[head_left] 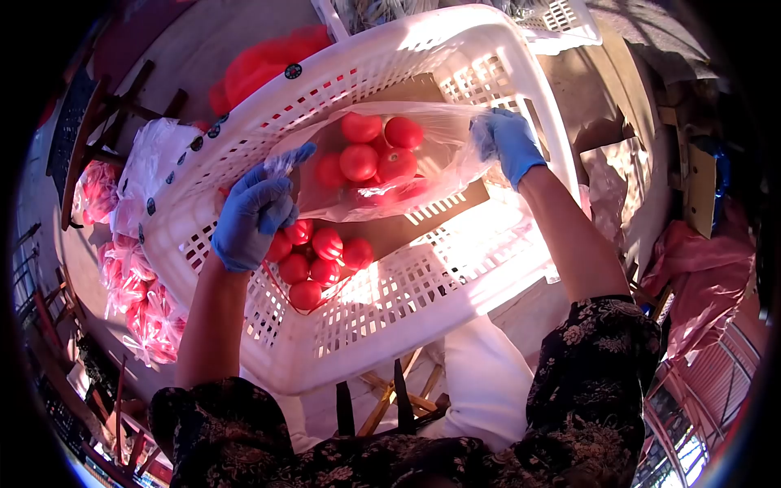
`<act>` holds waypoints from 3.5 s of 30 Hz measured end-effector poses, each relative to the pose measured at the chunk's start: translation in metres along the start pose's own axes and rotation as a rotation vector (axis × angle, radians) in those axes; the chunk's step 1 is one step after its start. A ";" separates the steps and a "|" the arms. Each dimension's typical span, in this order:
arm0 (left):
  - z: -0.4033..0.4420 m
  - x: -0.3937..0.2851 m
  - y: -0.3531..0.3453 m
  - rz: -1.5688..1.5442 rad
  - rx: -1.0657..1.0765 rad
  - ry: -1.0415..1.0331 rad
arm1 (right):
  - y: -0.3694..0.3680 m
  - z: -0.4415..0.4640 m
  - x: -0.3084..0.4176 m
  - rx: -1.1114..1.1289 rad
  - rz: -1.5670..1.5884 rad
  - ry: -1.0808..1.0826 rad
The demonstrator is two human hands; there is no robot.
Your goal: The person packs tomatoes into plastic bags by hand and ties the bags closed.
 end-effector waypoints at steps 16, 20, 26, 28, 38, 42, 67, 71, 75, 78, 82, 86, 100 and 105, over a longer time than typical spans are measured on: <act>0.021 0.014 0.042 0.082 -0.224 0.019 | -0.199 -0.141 -0.006 0.570 -1.057 1.438; 0.021 0.011 0.047 0.002 -0.151 0.003 | -0.230 -0.137 -0.099 0.966 -1.277 0.160; 0.024 0.009 0.040 0.060 -0.173 0.011 | -0.233 -0.088 -0.186 0.452 -1.302 0.048; 0.024 0.007 0.037 0.062 -0.172 0.016 | -0.231 -0.089 -0.191 0.391 -1.314 0.012; 0.027 0.004 0.028 0.071 -0.161 0.025 | -0.224 -0.093 -0.194 0.617 -1.160 0.125; 0.029 0.005 0.032 0.061 -0.173 0.035 | -0.223 -0.076 -0.199 0.732 -0.949 0.125; 0.023 -0.008 0.018 0.069 -0.090 0.037 | -0.108 0.029 -0.068 0.348 -0.188 -0.432; 0.021 -0.008 0.018 0.076 -0.059 0.044 | -0.114 0.017 -0.035 0.302 -1.187 0.188; 0.022 -0.007 0.021 0.100 -0.063 0.043 | -0.158 -0.056 0.000 0.335 -0.889 0.894; 0.023 -0.003 0.025 0.115 -0.052 0.083 | -0.177 -0.084 -0.035 0.872 -0.703 0.329; 0.022 0.011 0.020 0.136 -0.040 0.148 | -0.178 -0.119 -0.045 1.114 -1.327 0.304; 0.023 0.008 0.016 0.101 -0.037 0.119 | -0.158 -0.132 -0.015 1.013 -1.696 0.459; 0.018 0.006 0.018 0.069 0.063 0.013 | -0.119 -0.027 0.016 0.528 -0.728 0.657; 0.010 0.003 -0.016 0.161 0.035 -0.116 | -0.050 -0.062 0.027 0.652 0.389 0.000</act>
Point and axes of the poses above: each hand's wrist, its own z-axis towards the middle knuckle, its own y-axis out of the back of the hand, x = y × z, the point moved 4 cm from there along z, towards the middle knuckle, and after that the axes turned 6 degrees about x, right-handed, at the moved point
